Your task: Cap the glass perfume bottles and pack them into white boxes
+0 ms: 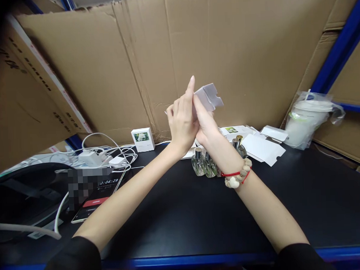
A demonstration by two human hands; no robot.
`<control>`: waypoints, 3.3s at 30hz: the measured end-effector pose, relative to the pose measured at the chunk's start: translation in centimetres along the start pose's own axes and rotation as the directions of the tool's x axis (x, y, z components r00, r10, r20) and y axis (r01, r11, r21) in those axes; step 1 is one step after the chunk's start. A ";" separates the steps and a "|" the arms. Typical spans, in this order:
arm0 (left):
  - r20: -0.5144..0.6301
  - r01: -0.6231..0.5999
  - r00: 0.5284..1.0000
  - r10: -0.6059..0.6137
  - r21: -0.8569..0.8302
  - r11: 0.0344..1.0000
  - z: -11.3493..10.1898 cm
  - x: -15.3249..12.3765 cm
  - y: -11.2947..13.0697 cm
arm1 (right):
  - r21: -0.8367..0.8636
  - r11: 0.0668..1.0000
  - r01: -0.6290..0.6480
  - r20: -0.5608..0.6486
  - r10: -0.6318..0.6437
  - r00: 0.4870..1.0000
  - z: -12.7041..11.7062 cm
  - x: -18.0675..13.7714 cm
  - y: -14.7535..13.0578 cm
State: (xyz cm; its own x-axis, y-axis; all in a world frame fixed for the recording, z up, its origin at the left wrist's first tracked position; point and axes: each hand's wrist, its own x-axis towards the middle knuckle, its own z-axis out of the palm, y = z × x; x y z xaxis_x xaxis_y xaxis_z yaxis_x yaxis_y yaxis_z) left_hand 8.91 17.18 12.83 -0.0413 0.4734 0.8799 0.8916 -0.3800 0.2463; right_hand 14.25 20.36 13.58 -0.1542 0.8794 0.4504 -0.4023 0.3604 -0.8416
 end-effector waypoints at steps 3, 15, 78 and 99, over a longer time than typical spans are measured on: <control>0.047 -0.102 0.993 0.105 -0.054 0.993 -0.1 -0.2 0.0 | -0.049 0.998 0.027 -0.034 -0.029 0.999 -0.8 0.8 -0.1; 0.652 -0.043 0.748 -0.122 0.232 0.972 -3.3 -1.2 -8.2 | -0.082 0.975 -0.206 -0.130 0.194 0.972 -3.3 2.7 -2.0; 0.420 0.259 0.872 -0.251 0.038 0.965 -8.5 -10.5 -7.4 | -0.075 0.880 -0.470 0.320 0.467 0.824 2.4 -3.1 -1.9; 0.356 0.297 0.896 -0.266 -0.034 0.954 -7.4 -11.9 -7.5 | -0.041 0.779 -0.625 0.372 0.593 0.714 2.8 -3.1 -0.8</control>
State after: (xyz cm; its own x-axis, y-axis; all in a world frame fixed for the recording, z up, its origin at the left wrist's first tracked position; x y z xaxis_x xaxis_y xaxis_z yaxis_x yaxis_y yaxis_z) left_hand -0.58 8.53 3.55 -0.1140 0.8081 0.5779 0.8230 -0.2490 0.5106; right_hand 12.53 16.42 13.71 -0.6845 0.7261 -0.0659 -0.1802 -0.2560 -0.9497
